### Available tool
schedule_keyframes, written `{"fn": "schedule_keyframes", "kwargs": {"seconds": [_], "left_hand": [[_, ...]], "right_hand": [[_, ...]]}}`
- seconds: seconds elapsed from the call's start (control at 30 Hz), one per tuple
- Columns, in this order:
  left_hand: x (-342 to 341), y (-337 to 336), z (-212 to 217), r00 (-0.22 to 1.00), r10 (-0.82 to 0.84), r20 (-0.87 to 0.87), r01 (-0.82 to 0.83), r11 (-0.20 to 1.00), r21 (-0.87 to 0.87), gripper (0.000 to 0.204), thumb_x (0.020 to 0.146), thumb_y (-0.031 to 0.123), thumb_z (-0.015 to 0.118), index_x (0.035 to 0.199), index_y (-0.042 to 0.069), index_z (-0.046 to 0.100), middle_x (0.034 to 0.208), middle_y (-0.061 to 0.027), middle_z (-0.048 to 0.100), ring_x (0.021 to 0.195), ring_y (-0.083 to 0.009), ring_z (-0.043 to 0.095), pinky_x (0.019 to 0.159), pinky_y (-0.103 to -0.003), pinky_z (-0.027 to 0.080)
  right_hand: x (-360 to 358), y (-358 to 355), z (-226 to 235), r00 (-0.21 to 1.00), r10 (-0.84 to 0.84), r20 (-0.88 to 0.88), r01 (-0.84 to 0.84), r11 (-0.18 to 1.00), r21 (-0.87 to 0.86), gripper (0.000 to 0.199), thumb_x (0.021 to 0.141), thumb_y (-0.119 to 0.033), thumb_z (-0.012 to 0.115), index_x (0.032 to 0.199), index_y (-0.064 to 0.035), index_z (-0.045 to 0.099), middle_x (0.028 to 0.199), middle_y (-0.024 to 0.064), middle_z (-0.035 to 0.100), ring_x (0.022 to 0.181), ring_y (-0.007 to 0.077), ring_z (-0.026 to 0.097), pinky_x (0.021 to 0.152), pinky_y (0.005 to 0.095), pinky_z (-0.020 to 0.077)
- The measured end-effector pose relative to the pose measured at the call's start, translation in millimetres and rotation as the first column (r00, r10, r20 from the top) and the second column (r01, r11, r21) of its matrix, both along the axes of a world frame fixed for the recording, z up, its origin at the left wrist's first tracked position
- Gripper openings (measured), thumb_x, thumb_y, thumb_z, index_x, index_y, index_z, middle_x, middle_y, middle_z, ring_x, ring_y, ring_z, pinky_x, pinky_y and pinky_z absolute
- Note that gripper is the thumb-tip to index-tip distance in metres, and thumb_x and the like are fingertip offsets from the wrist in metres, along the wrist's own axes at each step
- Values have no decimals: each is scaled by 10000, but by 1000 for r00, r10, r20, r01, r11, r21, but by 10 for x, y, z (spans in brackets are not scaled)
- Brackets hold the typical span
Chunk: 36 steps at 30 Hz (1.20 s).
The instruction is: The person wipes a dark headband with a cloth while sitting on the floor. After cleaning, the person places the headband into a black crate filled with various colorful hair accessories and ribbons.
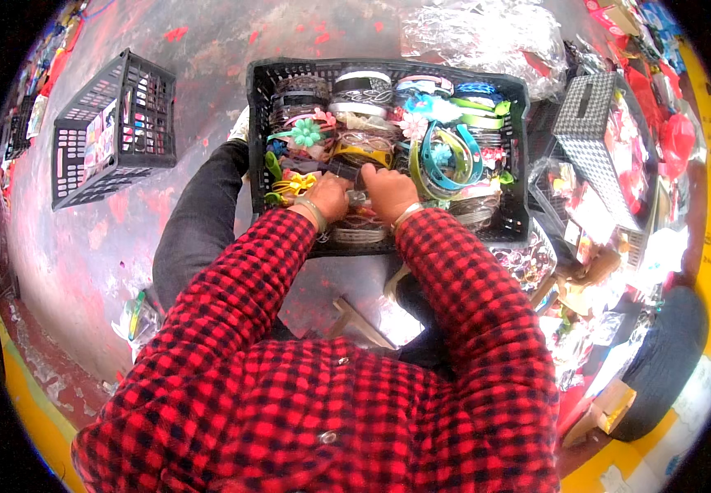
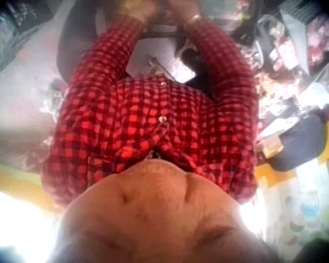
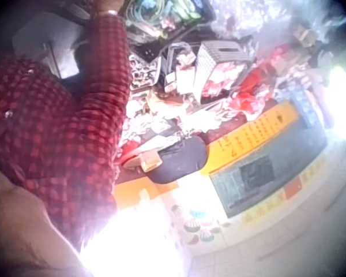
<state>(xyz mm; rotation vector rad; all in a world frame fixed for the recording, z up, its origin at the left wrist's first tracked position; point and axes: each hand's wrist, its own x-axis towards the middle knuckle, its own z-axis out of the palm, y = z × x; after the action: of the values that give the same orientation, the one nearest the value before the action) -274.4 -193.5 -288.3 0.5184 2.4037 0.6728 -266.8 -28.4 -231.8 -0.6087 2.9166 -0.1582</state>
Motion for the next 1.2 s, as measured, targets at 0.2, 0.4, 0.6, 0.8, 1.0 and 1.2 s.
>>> {"fn": "schedule_keyframes", "kwargs": {"seconds": [0.2, 0.4, 0.6, 0.8, 1.0, 1.2], "left_hand": [[40, 28, -54, 989, 109, -97, -96, 987, 129, 430, 766, 59, 488, 1194, 69, 451, 1197, -185, 492, 1164, -337, 437, 988, -388, 352], [-25, 21, 44, 995, 98, -19, -96, 993, 73, 589, 689, 123, 659, 1235, 60, 449, 1196, -191, 500, 1163, -341, 434, 972, -397, 368], [-62, 17, 173, 997, -10, 82, 16, 997, -71, 445, 707, 109, 623, 1137, 38, 533, 1181, -191, 511, 1153, -336, 445, 970, -387, 375], [30, -3, -112, 979, 173, -106, -154, 975, 163, 358, 698, 80, 603, 1051, 41, 554, 1124, -191, 527, 1090, -353, 481, 925, -403, 402], [23, -11, -88, 985, 109, -136, -88, 985, 150, 458, 684, 38, 595, 1131, 68, 502, 1100, -188, 533, 1089, -357, 478, 916, -416, 405], [30, -37, -13, 983, 157, -94, -137, 972, 189, 431, 709, 27, 556, 1136, 64, 508, 1089, -201, 536, 1084, -361, 483, 914, -414, 406]], "right_hand": [[-290, 151, -57, 970, -149, 192, 159, 987, -34, 210, 781, -146, 568, 951, -66, 475, 728, 167, 623, 708, 365, 617, 600, 457, 484], [-306, 179, 118, 984, -87, 154, 84, 996, 23, 166, 792, -114, 537, 938, -56, 483, 698, 161, 622, 688, 348, 627, 580, 440, 488], [-48, -85, -32, 999, 14, 47, -14, 1000, -7, 118, 801, -105, 519, 902, -86, 461, 678, 116, 622, 651, 298, 645, 548, 396, 505], [-297, -82, 103, 979, -133, 157, 142, 989, -45, 162, 798, -158, 537, 920, -73, 474, 693, 157, 623, 677, 358, 624, 583, 450, 484], [-238, -126, -119, 971, -141, 195, 135, 990, 42, 171, 807, -182, 550, 926, -82, 477, 710, 159, 629, 690, 356, 626, 603, 457, 486], [-323, -72, 55, 957, -168, 237, 186, 981, -55, 205, 783, -170, 594, 933, -86, 483, 761, 185, 626, 747, 380, 615, 636, 468, 481]]}}
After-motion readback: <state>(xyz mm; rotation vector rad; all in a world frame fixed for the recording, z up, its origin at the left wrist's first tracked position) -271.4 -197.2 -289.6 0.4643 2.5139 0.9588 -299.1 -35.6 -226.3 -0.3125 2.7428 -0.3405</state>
